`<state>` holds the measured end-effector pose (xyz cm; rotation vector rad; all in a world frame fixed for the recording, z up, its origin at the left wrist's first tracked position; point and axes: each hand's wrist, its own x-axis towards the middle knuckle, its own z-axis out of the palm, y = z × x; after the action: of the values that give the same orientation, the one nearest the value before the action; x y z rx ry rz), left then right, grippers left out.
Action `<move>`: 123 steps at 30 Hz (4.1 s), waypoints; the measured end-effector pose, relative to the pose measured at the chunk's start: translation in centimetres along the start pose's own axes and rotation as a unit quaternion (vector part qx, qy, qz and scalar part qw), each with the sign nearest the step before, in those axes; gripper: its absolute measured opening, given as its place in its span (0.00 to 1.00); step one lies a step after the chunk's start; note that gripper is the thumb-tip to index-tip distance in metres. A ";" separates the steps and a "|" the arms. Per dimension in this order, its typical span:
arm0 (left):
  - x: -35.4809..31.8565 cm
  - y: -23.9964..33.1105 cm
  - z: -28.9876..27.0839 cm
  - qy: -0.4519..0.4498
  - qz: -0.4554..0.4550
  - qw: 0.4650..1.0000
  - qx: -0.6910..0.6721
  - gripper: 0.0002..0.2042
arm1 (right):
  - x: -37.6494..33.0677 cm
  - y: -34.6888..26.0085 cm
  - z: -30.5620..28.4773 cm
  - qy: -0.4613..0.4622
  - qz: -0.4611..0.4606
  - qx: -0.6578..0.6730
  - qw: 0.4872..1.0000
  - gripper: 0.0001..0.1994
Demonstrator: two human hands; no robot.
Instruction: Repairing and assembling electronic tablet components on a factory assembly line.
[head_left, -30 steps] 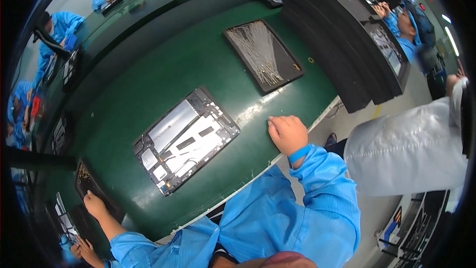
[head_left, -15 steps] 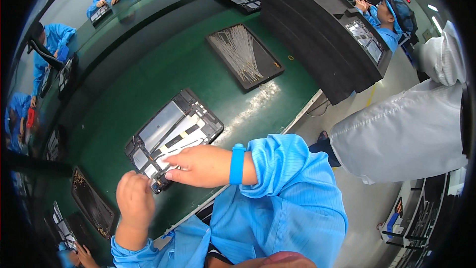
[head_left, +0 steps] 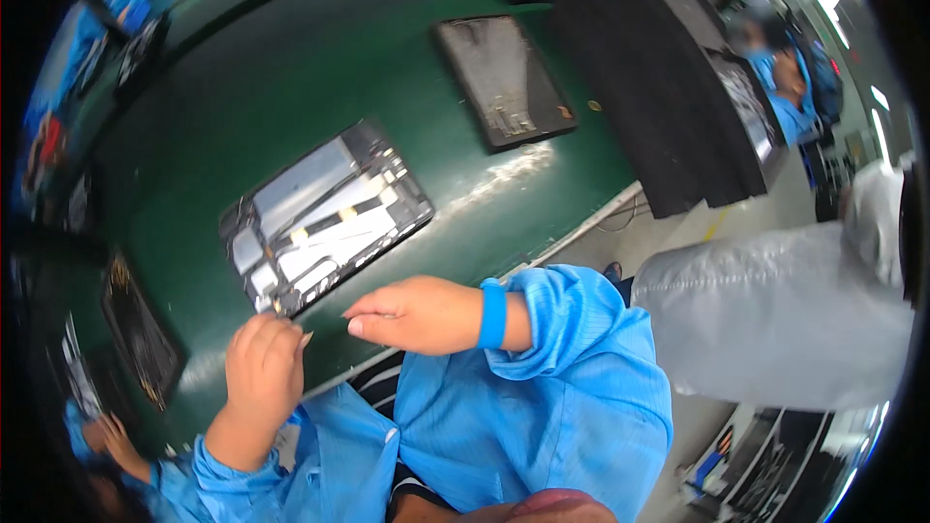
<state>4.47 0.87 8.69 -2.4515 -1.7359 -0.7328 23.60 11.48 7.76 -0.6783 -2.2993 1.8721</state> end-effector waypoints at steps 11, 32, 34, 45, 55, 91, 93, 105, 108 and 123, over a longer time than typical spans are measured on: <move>-2.5 0.3 2.6 0.025 -0.096 0.994 -0.044 0.11 | 0.0 2.3 1.4 0.015 0.178 0.228 0.957 0.08; -2.2 0.1 5.6 0.084 -0.132 0.983 -0.096 0.11 | 3.2 2.7 1.3 -0.044 0.293 0.305 0.905 0.10; -1.8 -0.2 6.0 0.089 -0.166 0.980 -0.068 0.10 | 3.9 2.5 1.9 0.080 0.242 0.376 0.891 0.10; -1.7 -1.2 6.8 0.034 -0.230 0.972 -0.021 0.07 | 7.5 2.0 3.0 0.354 -0.084 0.212 0.907 0.16; -1.9 -0.8 6.5 0.011 -0.236 0.972 -0.011 0.07 | 8.1 5.0 3.8 0.330 -0.194 0.078 0.920 0.10; -5.8 -0.5 3.1 0.200 -0.639 0.509 -0.541 0.17 | 11.9 5.2 3.3 0.265 -0.095 0.137 0.950 0.12; -4.1 1.4 3.1 0.047 -0.652 0.495 -0.572 0.16 | 10.3 5.8 1.9 0.238 -0.087 0.181 0.950 0.15; -4.7 0.4 5.9 -0.018 -0.610 0.405 -0.681 0.17 | 9.8 3.6 1.7 0.249 -0.009 0.186 0.951 0.13; -4.4 0.2 6.1 -0.028 -0.607 0.401 -0.686 0.16 | 10.0 3.1 1.0 0.191 0.029 0.189 0.963 0.14; -4.2 -0.4 5.6 0.002 -0.630 0.388 -0.672 0.16 | 12.4 4.0 -2.5 0.140 -0.072 -0.185 0.970 0.14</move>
<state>5.00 -1.00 1.97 0.1855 -3.4758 -3.0296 14.45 19.24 2.05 -0.7343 -2.4473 1.2080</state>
